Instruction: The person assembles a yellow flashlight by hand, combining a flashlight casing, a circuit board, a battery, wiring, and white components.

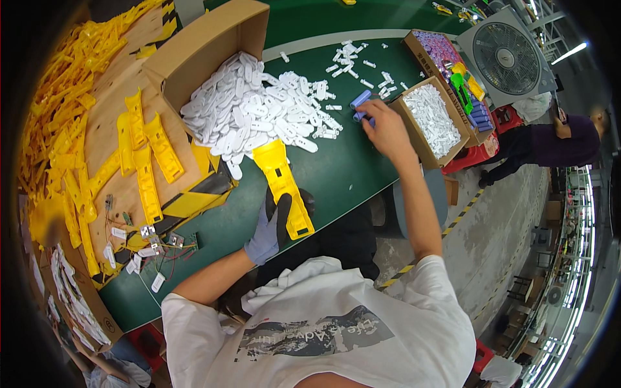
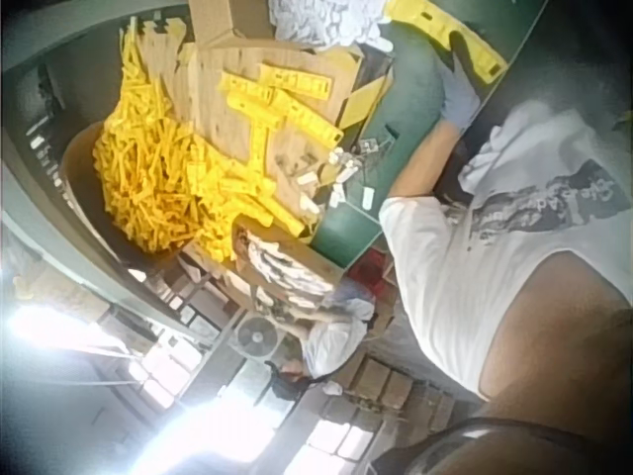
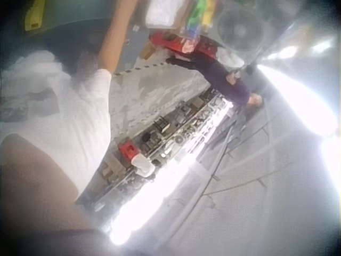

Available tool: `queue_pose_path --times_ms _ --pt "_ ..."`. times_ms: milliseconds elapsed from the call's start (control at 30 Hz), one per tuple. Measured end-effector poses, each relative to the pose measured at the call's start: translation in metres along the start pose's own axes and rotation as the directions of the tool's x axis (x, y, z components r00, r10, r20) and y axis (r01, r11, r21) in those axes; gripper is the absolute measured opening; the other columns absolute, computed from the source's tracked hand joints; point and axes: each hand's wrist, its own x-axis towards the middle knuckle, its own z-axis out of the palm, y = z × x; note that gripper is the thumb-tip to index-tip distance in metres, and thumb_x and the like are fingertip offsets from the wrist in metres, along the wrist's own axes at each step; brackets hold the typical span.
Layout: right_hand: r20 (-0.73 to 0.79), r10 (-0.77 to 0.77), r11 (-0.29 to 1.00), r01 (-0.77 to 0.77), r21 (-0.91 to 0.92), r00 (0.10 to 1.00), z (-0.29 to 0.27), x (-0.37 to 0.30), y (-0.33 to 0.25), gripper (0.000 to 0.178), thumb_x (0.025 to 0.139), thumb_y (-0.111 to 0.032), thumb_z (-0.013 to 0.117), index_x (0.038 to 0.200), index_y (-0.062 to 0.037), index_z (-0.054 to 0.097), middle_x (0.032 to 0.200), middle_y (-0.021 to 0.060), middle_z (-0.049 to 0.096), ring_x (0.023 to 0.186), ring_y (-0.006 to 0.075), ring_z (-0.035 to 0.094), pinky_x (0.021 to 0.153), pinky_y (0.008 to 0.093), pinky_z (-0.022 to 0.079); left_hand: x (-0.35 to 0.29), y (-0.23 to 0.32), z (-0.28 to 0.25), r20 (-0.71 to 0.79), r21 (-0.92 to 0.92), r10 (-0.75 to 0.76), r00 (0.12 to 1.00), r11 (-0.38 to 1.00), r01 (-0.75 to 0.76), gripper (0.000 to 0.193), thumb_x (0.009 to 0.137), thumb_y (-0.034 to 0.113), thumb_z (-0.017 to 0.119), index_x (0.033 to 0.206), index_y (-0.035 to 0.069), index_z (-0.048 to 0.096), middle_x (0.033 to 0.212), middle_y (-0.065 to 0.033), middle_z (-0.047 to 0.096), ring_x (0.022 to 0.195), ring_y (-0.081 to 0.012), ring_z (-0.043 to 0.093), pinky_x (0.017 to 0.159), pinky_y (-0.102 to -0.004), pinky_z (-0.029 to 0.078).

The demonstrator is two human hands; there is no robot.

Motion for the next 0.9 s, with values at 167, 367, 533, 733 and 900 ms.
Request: queue_pose_path --times_ms 167,367,533,733,900 --pt "0.161 -0.184 0.959 0.213 -0.188 0.970 -0.011 0.024 0.005 0.022 0.076 -0.007 0.066 0.097 -0.0073 0.063 0.094 0.0110 0.065 0.083 0.0309 0.064 0.073 0.0395 0.051 0.000 0.003 -0.001 -0.006 0.030 -0.037 0.999 0.999 0.037 0.032 0.097 0.021 0.052 0.123 0.009 0.038 0.098 -0.0118 0.059 0.083 -0.0203 0.061 0.074 -0.0344 0.052" --pt "-0.153 -0.104 0.984 0.124 0.130 0.983 -0.024 0.003 -0.014 0.018 0.080 -0.016 0.067 0.098 -0.0121 0.064 0.089 0.0076 0.066 0.080 0.0284 0.065 0.072 0.0395 0.051 0.010 0.003 0.001 0.034 -0.025 0.068 0.997 0.997 -0.067 0.037 0.097 0.031 0.051 0.124 0.008 0.039 0.099 -0.0120 0.058 0.083 -0.0205 0.061 0.074 -0.0345 0.052" --pt "-0.135 -0.142 0.985 0.127 -0.113 0.981 -0.009 -0.008 -0.020 0.016 0.081 -0.016 0.067 0.095 -0.0097 0.066 0.092 0.0087 0.065 0.088 0.0279 0.061 0.075 0.0380 0.049 0.012 0.003 -0.007 0.098 -0.226 -0.047 0.994 0.972 0.068 0.043 0.097 0.035 0.050 0.126 0.007 0.039 0.101 -0.0120 0.058 0.088 -0.0211 0.061 0.078 -0.0352 0.051" --pt "0.033 -0.094 0.865 0.065 0.498 0.995 -0.009 -0.046 -0.099 0.018 0.085 -0.013 0.063 0.101 -0.0041 0.066 0.092 0.0081 0.066 0.087 0.0178 0.062 0.074 0.0318 0.047 0.001 0.005 -0.001 -0.078 -0.006 0.126 0.989 0.992 -0.126 0.044 0.095 0.017 0.056 0.133 0.004 0.036 0.120 -0.0137 0.056 0.111 -0.0231 0.056 0.095 -0.0367 0.046" --pt "0.050 0.058 0.480 -0.072 0.874 0.997 0.035 -0.055 -0.119 0.016 0.087 -0.010 0.062 0.100 -0.0006 0.066 0.087 0.0044 0.067 0.076 0.0100 0.059 0.064 0.0233 0.044 -0.016 -0.018 -0.010 0.358 0.537 0.307 0.882 0.705 -0.464 0.054 0.076 0.023 0.076 0.117 0.000 0.051 0.102 -0.0160 0.059 0.094 -0.0276 0.060 0.080 -0.0391 0.048"
